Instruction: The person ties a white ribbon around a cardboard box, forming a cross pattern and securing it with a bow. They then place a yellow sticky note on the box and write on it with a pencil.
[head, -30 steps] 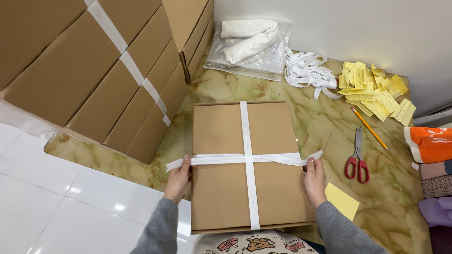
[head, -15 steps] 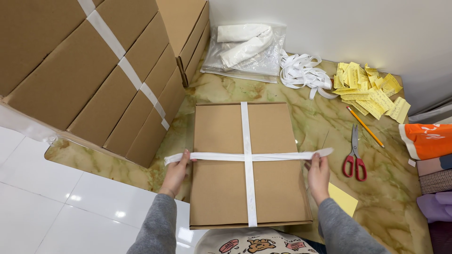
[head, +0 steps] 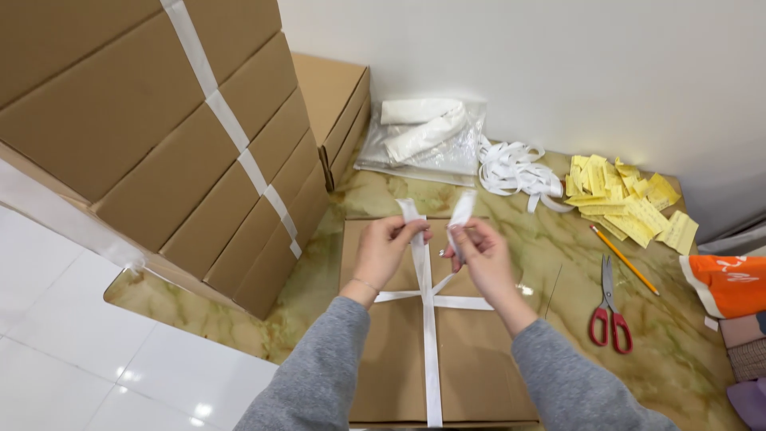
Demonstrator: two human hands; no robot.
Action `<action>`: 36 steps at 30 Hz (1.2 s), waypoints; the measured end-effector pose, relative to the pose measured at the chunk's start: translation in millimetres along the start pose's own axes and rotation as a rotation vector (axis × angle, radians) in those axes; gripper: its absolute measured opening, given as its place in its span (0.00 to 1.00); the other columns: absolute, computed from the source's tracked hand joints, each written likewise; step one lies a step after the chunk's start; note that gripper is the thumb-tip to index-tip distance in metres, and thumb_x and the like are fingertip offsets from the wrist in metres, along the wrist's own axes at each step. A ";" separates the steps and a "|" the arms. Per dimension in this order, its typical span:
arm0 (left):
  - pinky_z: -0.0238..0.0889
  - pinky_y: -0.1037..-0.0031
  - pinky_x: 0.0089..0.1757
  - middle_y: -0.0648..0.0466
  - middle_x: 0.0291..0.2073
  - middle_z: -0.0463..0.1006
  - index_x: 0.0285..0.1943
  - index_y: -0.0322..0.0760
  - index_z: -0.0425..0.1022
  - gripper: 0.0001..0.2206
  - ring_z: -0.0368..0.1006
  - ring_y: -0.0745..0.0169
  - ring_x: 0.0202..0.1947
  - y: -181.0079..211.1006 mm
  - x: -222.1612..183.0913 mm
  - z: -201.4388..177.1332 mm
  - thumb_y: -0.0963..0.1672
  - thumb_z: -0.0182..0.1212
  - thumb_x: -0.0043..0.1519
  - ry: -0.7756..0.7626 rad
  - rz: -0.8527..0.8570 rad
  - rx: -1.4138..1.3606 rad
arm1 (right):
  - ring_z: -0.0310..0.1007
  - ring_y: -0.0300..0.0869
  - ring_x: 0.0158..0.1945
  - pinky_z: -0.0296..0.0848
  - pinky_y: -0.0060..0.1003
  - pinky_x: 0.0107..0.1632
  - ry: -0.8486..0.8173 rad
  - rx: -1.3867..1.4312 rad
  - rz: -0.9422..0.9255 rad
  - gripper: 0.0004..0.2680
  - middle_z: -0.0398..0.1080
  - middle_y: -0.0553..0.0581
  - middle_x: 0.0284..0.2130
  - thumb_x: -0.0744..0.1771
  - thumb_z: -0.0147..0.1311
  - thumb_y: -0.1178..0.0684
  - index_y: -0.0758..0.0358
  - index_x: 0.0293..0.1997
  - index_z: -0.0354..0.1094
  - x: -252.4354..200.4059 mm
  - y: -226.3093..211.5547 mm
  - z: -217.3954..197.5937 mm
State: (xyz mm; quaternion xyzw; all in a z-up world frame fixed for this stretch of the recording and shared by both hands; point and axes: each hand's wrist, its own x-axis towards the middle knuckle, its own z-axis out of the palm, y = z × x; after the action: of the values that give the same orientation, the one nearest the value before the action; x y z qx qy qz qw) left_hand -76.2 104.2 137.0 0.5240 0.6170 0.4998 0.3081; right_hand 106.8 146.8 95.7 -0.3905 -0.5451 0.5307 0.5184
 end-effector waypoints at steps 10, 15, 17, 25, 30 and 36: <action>0.77 0.69 0.45 0.56 0.42 0.86 0.38 0.51 0.87 0.06 0.82 0.49 0.44 17.8 -7.8 -3.9 0.50 0.73 0.60 0.004 0.251 0.170 | 0.56 0.33 0.11 0.58 0.27 0.14 0.062 -0.126 0.104 0.04 0.71 0.60 0.14 0.68 0.65 0.53 0.59 0.44 0.80 7.4 23.5 8.7; 0.68 0.58 0.58 0.54 0.57 0.77 0.41 0.53 0.87 0.06 0.73 0.45 0.59 0.9 3.0 3.6 0.50 0.74 0.59 -0.050 0.326 0.135 | 0.53 0.31 0.19 0.57 0.26 0.22 -0.186 0.180 0.356 0.02 0.69 0.59 0.20 0.65 0.57 0.65 0.68 0.33 0.75 1.5 27.3 11.7; 0.69 0.59 0.57 0.55 0.54 0.79 0.40 0.53 0.88 0.06 0.76 0.47 0.57 -17.3 8.5 8.8 0.50 0.74 0.59 -0.067 0.287 0.100 | 0.54 0.33 0.21 0.57 0.27 0.24 -0.243 0.267 0.408 0.01 0.69 0.61 0.23 0.65 0.57 0.64 0.69 0.34 0.74 0.2 19.0 3.9; 0.74 0.63 0.54 0.44 0.52 0.78 0.71 0.42 0.72 0.33 0.81 0.53 0.47 -40.1 -10.6 18.5 0.63 0.54 0.67 -0.380 -0.299 -0.498 | 0.55 0.30 0.21 0.55 0.23 0.25 -0.337 0.169 0.422 0.06 0.70 0.59 0.23 0.69 0.58 0.60 0.71 0.33 0.73 3.4 -18.3 -9.2; 0.57 0.78 0.36 0.51 0.30 0.77 0.61 0.29 0.75 0.30 0.73 0.68 0.24 -70.7 -18.1 24.6 0.59 0.43 0.76 -0.450 -0.189 -0.458 | 0.54 0.34 0.24 0.53 0.27 0.28 -0.660 -0.097 0.351 0.14 0.61 0.52 0.17 0.71 0.56 0.55 0.67 0.24 0.69 12.0 -42.2 -36.1; 0.72 0.79 0.25 0.50 0.25 0.81 0.44 0.37 0.81 0.16 0.78 0.66 0.18 -87.8 -17.7 28.9 0.50 0.51 0.74 -0.455 -0.363 -0.320 | 0.67 0.48 0.24 0.69 0.38 0.33 -0.857 -0.999 -0.023 0.13 0.71 0.60 0.20 0.67 0.57 0.53 0.65 0.20 0.68 -5.8 -81.8 -6.8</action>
State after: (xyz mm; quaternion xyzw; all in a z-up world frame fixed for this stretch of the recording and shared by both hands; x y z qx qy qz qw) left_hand -75.2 100.1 43.0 0.4488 0.5295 0.3975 0.6002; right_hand 124.6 131.5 174.5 -0.3324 -0.8881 0.3168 0.0174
